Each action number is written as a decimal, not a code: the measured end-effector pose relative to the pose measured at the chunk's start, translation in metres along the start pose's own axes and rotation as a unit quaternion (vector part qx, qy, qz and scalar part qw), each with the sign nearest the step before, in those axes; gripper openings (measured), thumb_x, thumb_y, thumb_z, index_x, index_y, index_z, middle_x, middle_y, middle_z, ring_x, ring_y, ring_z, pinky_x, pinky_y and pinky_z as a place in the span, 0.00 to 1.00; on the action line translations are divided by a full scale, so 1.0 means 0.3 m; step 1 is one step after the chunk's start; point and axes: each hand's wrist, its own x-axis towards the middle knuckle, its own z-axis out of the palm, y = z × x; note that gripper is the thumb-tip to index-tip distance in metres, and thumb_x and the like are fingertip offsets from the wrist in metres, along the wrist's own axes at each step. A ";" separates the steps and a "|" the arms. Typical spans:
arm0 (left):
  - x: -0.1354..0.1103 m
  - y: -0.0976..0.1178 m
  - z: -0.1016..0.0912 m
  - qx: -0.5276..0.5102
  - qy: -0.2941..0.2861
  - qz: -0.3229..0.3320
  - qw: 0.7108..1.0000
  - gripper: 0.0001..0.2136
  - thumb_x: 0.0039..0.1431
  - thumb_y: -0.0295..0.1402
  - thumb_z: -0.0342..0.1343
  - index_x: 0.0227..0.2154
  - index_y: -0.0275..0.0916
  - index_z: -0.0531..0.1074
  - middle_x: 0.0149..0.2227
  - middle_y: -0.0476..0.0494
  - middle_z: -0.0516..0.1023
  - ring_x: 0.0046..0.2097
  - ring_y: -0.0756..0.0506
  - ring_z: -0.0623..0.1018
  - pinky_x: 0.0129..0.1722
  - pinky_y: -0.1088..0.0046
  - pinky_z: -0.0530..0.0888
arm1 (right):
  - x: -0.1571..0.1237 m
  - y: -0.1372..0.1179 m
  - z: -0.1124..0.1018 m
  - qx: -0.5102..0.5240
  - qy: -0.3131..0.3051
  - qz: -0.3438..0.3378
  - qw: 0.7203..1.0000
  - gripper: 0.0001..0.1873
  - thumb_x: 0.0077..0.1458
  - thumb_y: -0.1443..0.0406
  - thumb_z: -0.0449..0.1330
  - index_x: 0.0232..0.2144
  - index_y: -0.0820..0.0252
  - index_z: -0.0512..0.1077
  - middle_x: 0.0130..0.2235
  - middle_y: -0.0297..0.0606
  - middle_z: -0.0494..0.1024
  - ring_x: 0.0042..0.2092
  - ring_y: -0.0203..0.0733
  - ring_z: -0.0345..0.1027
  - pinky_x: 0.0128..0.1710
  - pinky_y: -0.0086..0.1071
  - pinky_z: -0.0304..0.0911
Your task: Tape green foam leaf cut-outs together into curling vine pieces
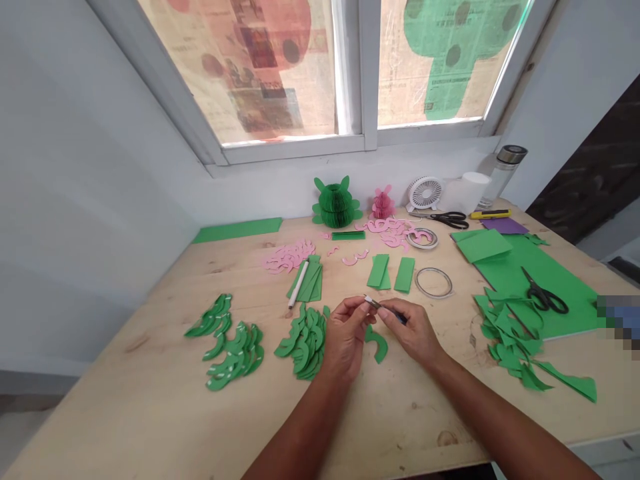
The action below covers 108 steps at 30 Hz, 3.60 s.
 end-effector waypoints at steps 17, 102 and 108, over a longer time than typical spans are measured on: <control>-0.003 -0.006 0.000 0.017 0.003 0.022 1.000 0.08 0.39 0.30 0.65 0.24 0.38 0.73 0.28 0.50 0.75 0.30 0.52 0.73 0.32 0.75 0.71 | 0.001 -0.012 0.003 -0.022 0.011 -0.028 0.999 0.13 0.57 0.59 0.54 0.35 0.58 0.76 0.34 0.39 0.79 0.37 0.43 0.72 0.39 0.33 0.66; -0.013 -0.009 0.005 -0.033 -0.013 0.004 0.999 0.06 0.42 0.26 0.64 0.26 0.37 0.74 0.29 0.48 0.77 0.34 0.51 0.75 0.37 0.75 0.73 | -0.008 0.005 0.014 -0.058 0.065 -0.017 0.996 0.11 0.55 0.60 0.56 0.34 0.59 0.77 0.33 0.39 0.79 0.35 0.41 0.71 0.37 0.32 0.66; -0.009 -0.002 0.007 -0.037 -0.002 0.002 0.999 0.06 0.42 0.26 0.64 0.25 0.36 0.74 0.30 0.48 0.77 0.35 0.50 0.76 0.38 0.74 0.72 | -0.005 0.001 0.012 -0.058 0.042 -0.026 0.997 0.12 0.53 0.60 0.58 0.37 0.59 0.76 0.33 0.39 0.78 0.35 0.42 0.70 0.37 0.33 0.66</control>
